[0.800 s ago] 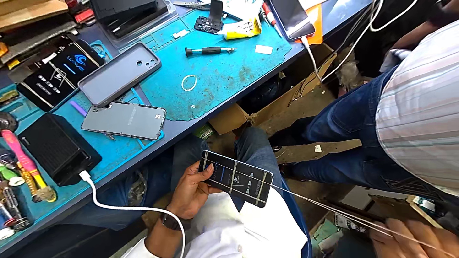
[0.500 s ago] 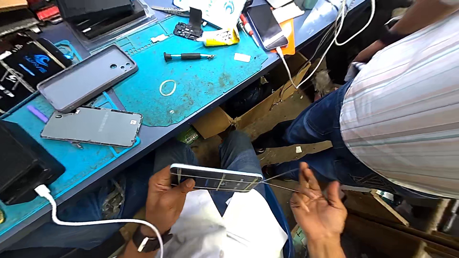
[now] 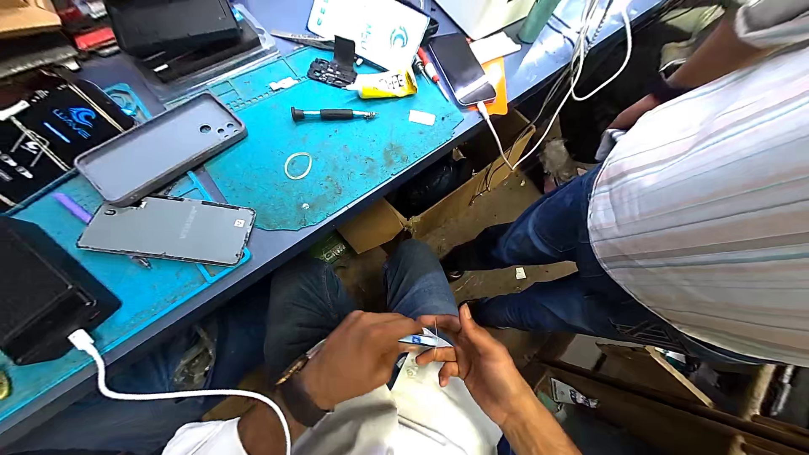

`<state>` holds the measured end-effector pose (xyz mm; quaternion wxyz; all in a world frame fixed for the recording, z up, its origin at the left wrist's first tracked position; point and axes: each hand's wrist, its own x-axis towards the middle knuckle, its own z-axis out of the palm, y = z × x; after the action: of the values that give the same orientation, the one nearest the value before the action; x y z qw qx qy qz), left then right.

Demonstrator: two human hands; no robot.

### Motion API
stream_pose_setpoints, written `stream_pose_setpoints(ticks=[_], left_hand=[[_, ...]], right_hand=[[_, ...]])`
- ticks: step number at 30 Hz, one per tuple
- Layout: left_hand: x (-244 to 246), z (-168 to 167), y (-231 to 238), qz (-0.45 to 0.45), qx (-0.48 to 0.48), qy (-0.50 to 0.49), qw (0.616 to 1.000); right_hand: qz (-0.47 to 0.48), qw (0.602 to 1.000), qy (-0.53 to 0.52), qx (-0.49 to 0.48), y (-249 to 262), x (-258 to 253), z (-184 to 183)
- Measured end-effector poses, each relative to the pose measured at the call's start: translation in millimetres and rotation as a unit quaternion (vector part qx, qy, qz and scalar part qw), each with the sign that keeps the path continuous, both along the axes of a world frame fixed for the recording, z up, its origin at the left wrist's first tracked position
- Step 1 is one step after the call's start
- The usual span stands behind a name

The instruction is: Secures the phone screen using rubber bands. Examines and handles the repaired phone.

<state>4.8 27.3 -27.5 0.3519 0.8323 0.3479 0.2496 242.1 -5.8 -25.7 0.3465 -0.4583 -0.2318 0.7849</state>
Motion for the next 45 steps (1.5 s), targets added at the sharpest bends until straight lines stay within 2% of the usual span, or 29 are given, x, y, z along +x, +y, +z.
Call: stream_pose_setpoints(ticks=[5,12,16,19,21,25,27,30,32,33,36,38,41,45], left_hand=[[26.1,10.2,-3.2,-0.028,-0.007,0.116,0.993],[44.8,29.3,0.9,-0.049,-0.022,0.182,0.982],[52.7,32.9,3.6,-0.047,-0.024,0.190,0.980],[51.3,33.5,9.0,-0.054,-0.045,0.196,0.978],[48.6,32.7,10.8,-0.064,-0.050,0.188,0.979],[42.7,32.6,14.9,-0.054,-0.070,0.166,0.982],[36.4,31.3,20.0,-0.005,-0.092,0.113,0.989],[21.6,32.6,31.0,0.083,-0.165,-0.030,0.982],[13.0,35.8,36.2,0.117,-0.246,-0.163,0.948],[9.9,37.8,37.4,0.128,-0.300,-0.228,0.917],[6.2,38.8,35.0,0.173,-0.462,-0.366,0.790],[6.3,35.5,32.0,0.203,-0.511,-0.406,0.730],[6.4,29.1,27.0,0.221,-0.540,-0.426,0.691],[9.7,24.5,21.8,0.228,-0.565,-0.437,0.662]], right_hand=[[-0.077,0.997,-0.001,-0.023,-6.2,1.0,30.8],[-0.068,0.995,-0.037,0.065,-16.0,5.1,57.0],[-0.057,0.979,-0.119,0.158,-25.9,-0.6,50.5],[-0.033,0.942,-0.238,0.235,-37.3,-2.4,44.0],[-0.010,0.906,-0.320,0.278,-47.3,-3.1,39.9],[0.032,0.861,-0.408,0.302,-60.8,2.3,33.3],[0.027,0.856,-0.416,0.307,-63.2,10.9,29.2],[-0.033,0.865,-0.399,0.304,-60.4,25.4,25.8],[-0.105,0.872,-0.372,0.300,-55.3,30.6,24.4],[-0.143,0.877,-0.350,0.296,-51.9,31.4,24.4],[-0.220,0.887,-0.252,0.319,-44.3,30.5,23.5],[-0.241,0.880,-0.207,0.353,-41.6,26.5,25.1],[-0.262,0.860,-0.187,0.397,-38.0,17.7,28.7],[-0.277,0.841,-0.210,0.415,-35.4,10.5,29.7]])
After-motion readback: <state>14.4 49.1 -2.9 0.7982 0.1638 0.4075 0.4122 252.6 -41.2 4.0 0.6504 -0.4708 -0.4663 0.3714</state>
